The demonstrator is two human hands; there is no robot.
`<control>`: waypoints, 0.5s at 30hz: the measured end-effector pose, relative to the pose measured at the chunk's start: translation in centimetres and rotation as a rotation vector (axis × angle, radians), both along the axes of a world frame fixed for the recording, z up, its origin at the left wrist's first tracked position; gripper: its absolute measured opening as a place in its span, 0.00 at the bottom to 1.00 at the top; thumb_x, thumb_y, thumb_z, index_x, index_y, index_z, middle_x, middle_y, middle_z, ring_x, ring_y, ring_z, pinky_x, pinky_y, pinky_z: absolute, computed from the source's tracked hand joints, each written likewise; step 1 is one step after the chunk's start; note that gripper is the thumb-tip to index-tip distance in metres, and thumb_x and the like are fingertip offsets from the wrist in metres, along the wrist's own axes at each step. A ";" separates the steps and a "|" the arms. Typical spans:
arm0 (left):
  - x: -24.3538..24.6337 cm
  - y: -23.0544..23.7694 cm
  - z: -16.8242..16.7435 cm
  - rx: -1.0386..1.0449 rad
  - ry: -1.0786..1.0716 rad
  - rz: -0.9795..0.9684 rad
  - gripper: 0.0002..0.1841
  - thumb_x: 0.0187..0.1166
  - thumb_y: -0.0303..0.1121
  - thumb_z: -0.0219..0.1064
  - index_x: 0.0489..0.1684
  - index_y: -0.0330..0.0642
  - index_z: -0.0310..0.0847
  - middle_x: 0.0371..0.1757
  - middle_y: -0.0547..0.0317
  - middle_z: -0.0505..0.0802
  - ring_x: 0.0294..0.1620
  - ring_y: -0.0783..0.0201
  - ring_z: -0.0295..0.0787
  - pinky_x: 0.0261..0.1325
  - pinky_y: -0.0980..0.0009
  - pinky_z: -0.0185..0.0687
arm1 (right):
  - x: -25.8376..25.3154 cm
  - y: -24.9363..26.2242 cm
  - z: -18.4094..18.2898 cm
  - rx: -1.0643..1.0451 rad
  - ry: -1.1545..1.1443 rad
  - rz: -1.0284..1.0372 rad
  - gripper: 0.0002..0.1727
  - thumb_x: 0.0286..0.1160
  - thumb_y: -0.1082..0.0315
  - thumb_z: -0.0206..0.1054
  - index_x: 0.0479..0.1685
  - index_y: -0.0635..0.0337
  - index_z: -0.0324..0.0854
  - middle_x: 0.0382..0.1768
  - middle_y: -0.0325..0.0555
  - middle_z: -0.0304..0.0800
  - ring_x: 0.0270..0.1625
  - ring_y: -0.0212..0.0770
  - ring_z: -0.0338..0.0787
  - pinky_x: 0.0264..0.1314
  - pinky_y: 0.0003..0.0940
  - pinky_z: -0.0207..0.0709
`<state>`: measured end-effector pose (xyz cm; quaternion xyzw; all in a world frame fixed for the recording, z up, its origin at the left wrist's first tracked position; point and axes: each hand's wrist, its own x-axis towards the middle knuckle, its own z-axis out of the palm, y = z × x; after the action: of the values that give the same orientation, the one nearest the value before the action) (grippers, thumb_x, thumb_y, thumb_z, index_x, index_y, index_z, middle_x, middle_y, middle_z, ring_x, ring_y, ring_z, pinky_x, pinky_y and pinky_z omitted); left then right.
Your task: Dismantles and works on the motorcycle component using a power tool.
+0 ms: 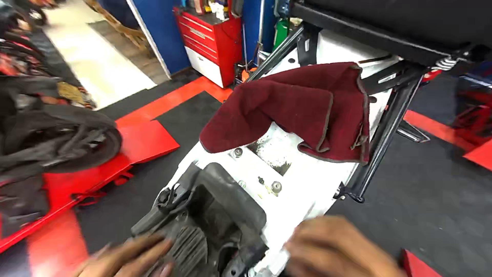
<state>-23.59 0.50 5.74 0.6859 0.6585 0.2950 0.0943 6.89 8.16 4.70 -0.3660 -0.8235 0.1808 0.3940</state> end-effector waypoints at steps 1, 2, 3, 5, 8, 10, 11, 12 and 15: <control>1.0 2.8 0.8 0.048 0.038 -0.061 0.13 0.82 0.40 0.69 0.56 0.47 0.92 0.57 0.49 0.94 0.61 0.53 0.89 0.67 0.47 0.79 | 2.1 1.0 -0.1 0.039 0.008 -0.056 0.09 0.77 0.61 0.73 0.51 0.49 0.91 0.49 0.42 0.93 0.57 0.37 0.90 0.62 0.35 0.84; 2.4 5.6 1.2 0.101 0.094 -0.079 0.12 0.81 0.43 0.70 0.53 0.54 0.94 0.54 0.58 0.94 0.57 0.59 0.90 0.60 0.51 0.84 | 3.9 1.8 -0.3 0.076 0.026 -0.100 0.09 0.78 0.61 0.73 0.51 0.48 0.91 0.48 0.39 0.93 0.56 0.33 0.90 0.59 0.31 0.86; 3.8 8.3 1.2 0.140 0.158 -0.083 0.11 0.78 0.46 0.69 0.49 0.59 0.94 0.51 0.67 0.94 0.52 0.65 0.91 0.53 0.54 0.87 | 5.3 2.3 -0.5 0.099 0.049 -0.126 0.08 0.78 0.60 0.72 0.51 0.47 0.91 0.48 0.37 0.93 0.55 0.31 0.91 0.57 0.29 0.87; 6.5 12.8 1.3 0.059 0.242 -0.122 0.10 0.75 0.48 0.74 0.45 0.58 0.95 0.46 0.66 0.93 0.45 0.61 0.91 0.46 0.49 0.88 | 7.3 2.5 -1.2 0.112 0.108 -0.129 0.08 0.79 0.60 0.72 0.51 0.47 0.90 0.48 0.35 0.93 0.53 0.30 0.91 0.54 0.27 0.88; 9.2 16.6 1.5 -0.132 0.375 -0.153 0.11 0.68 0.49 0.79 0.33 0.53 0.94 0.36 0.57 0.94 0.39 0.49 0.92 0.40 0.38 0.86 | 8.4 1.1 -2.6 0.059 0.186 -0.061 0.07 0.79 0.62 0.71 0.51 0.47 0.88 0.47 0.34 0.91 0.52 0.28 0.90 0.54 0.24 0.87; 10.2 16.9 2.1 -0.239 0.448 -0.165 0.11 0.69 0.47 0.79 0.32 0.52 0.93 0.32 0.54 0.93 0.38 0.46 0.92 0.40 0.36 0.84 | 8.1 -0.5 -4.0 -0.027 0.223 0.034 0.09 0.79 0.63 0.71 0.53 0.48 0.87 0.47 0.33 0.91 0.53 0.26 0.90 0.56 0.22 0.85; 10.7 17.2 2.6 -0.271 0.495 -0.176 0.09 0.69 0.46 0.78 0.33 0.52 0.93 0.33 0.54 0.93 0.39 0.46 0.92 0.40 0.37 0.84 | 7.5 -1.2 -4.8 -0.081 0.233 0.098 0.09 0.79 0.63 0.71 0.54 0.48 0.87 0.47 0.34 0.91 0.53 0.26 0.90 0.56 0.22 0.85; 11.3 17.3 3.1 -0.293 0.531 -0.184 0.08 0.67 0.44 0.77 0.33 0.52 0.92 0.33 0.54 0.93 0.39 0.46 0.91 0.39 0.37 0.83 | 6.8 -1.9 -5.7 -0.140 0.228 0.177 0.09 0.79 0.63 0.71 0.53 0.49 0.87 0.46 0.36 0.92 0.52 0.27 0.90 0.55 0.23 0.86; 13.0 17.5 4.1 -0.374 0.568 -0.192 0.10 0.65 0.43 0.78 0.33 0.49 0.90 0.35 0.52 0.92 0.42 0.45 0.91 0.39 0.39 0.82 | 5.1 -3.3 -11.1 -0.395 -0.037 0.493 0.10 0.80 0.57 0.71 0.45 0.52 0.92 0.37 0.41 0.93 0.41 0.35 0.92 0.45 0.36 0.88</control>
<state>-10.59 18.04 9.88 0.7703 0.6334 -0.0435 0.0588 12.03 4.87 -6.37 -0.2280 -0.8433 0.4206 0.2447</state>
